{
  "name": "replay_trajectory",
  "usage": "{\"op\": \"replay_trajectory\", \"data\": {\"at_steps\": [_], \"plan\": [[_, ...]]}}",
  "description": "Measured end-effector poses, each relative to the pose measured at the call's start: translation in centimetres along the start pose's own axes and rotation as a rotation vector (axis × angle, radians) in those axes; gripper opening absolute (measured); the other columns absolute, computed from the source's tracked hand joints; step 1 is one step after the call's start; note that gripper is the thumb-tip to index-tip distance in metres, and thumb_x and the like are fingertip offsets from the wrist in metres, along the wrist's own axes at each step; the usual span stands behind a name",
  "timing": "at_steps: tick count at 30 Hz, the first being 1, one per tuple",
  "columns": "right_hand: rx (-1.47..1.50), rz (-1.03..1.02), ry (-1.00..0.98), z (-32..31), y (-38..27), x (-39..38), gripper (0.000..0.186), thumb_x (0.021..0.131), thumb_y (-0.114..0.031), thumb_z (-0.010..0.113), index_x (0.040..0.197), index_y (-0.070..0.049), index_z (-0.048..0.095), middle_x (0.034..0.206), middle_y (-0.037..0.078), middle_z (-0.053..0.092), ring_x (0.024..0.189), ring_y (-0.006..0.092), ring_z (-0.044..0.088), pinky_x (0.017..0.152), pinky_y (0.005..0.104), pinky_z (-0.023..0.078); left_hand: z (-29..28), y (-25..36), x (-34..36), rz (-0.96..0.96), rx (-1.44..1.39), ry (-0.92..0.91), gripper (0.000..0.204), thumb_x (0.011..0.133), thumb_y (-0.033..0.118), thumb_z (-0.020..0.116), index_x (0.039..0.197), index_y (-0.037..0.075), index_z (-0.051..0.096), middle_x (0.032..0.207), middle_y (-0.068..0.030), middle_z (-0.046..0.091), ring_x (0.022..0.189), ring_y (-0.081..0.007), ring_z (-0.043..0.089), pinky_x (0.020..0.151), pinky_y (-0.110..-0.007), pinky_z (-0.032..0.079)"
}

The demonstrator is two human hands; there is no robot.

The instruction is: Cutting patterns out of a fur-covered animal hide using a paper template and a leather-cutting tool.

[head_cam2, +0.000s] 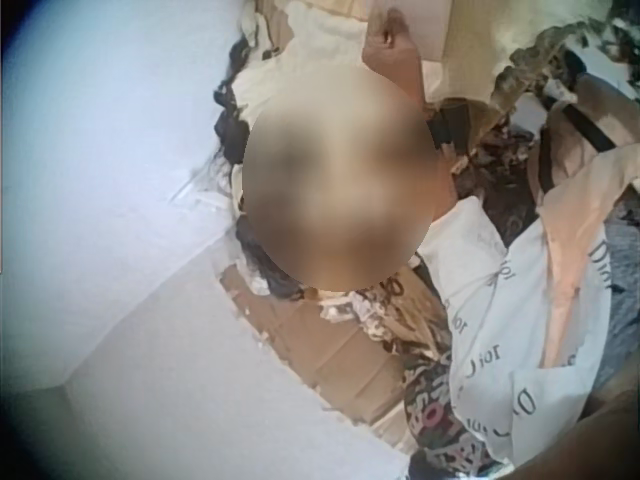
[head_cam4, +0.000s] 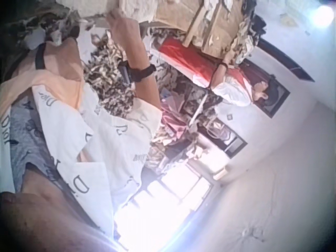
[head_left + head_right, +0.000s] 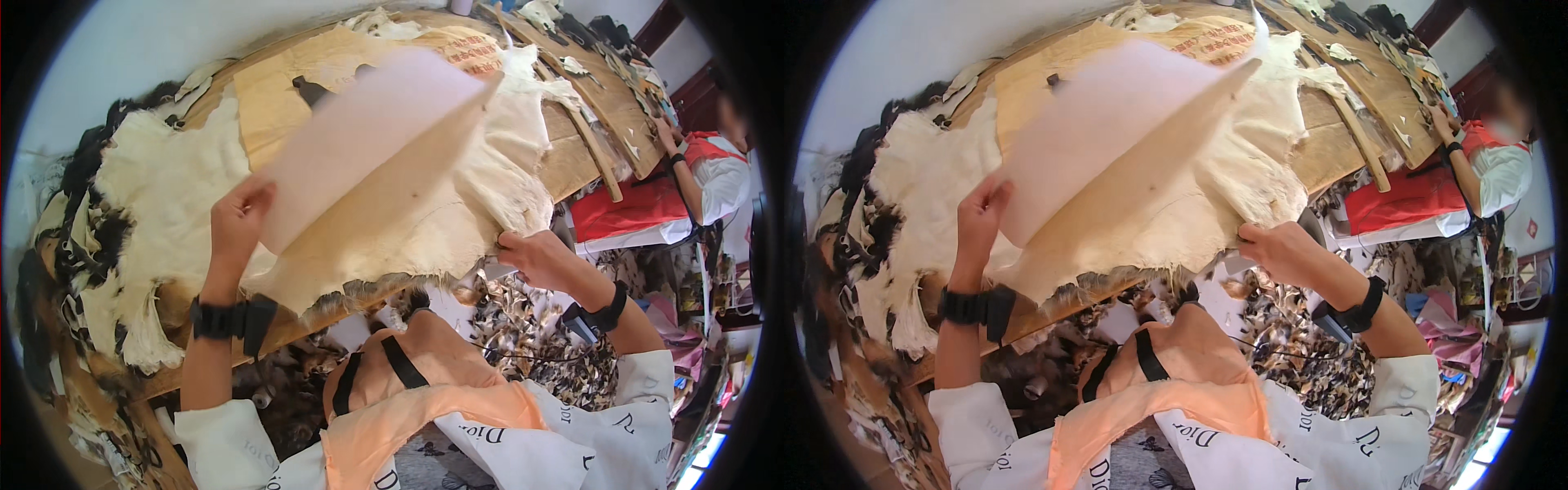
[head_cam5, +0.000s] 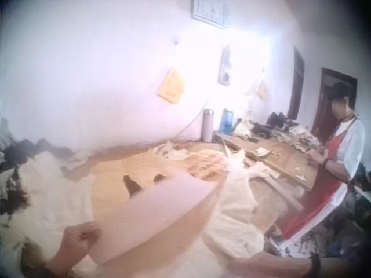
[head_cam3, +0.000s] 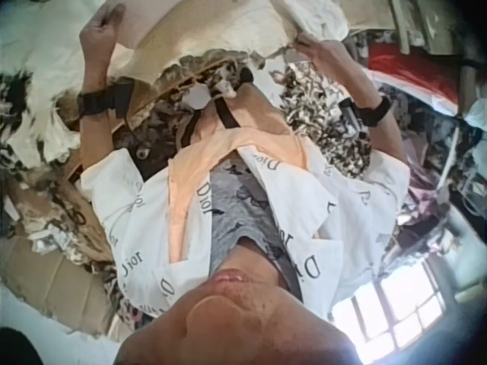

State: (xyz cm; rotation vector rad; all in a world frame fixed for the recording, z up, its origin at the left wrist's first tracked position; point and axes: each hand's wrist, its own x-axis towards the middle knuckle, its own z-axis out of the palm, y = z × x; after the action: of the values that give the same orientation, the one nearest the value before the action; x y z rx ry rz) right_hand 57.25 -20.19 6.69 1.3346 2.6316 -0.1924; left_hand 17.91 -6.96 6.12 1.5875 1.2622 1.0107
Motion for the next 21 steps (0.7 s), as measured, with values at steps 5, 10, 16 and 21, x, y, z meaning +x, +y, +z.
{"op": "replay_trajectory", "data": {"at_steps": [5,10,16,21], "plan": [[0.142,-0.076,0.009,-1.1,-0.1,0.3,0.032,0.058,-0.012,0.068,0.087,-0.012,0.054,0.089,0.005,0.047,0.071,0.0229,0.056,0.056,0.0349,0.047,2.6,4.1,-7.4,0.432,0.61,-0.562,0.044,0.063,-0.006,0.052,0.106,0.004,0.057,0.105,-0.0103,0.058,0.094,-0.0304,0.052,0.081,-0.034,0.045],[0.206,0.0,-0.025,-1.9,0.1,-0.2,0.035,0.058,-0.014,0.07,0.091,-0.014,0.057,0.093,0.004,0.05,0.068,0.0235,0.057,0.054,0.0349,0.046,3.2,3.4,-7.9,0.545,0.761,-0.547,0.045,0.063,0.003,0.059,0.107,0.006,0.055,0.114,-0.0064,0.051,0.098,-0.0274,0.047,0.079,-0.035,0.045],[0.555,-0.018,0.123,-2.9,2.0,-2.3,0.03,0.055,-0.011,0.073,0.083,-0.008,0.062,0.097,0.006,0.057,0.067,0.0232,0.059,0.054,0.0312,0.046,2.5,4.0,-6.4,0.458,0.76,-0.707,0.045,0.067,0.01,0.061,0.111,0.005,0.053,0.118,-0.0075,0.05,0.099,-0.0275,0.046,0.081,-0.037,0.042],[0.573,0.365,0.459,-4.6,9.8,-4.9,0.018,0.062,-0.016,0.071,0.072,-0.003,0.061,0.083,0.007,0.058,0.054,0.0159,0.053,0.049,0.026,0.041,2.0,6.9,-3.9,0.297,0.637,-0.853,0.034,0.075,0.016,0.062,0.106,0.004,0.057,0.112,-0.0133,0.054,0.096,-0.0305,0.051,0.083,-0.037,0.042]]}}
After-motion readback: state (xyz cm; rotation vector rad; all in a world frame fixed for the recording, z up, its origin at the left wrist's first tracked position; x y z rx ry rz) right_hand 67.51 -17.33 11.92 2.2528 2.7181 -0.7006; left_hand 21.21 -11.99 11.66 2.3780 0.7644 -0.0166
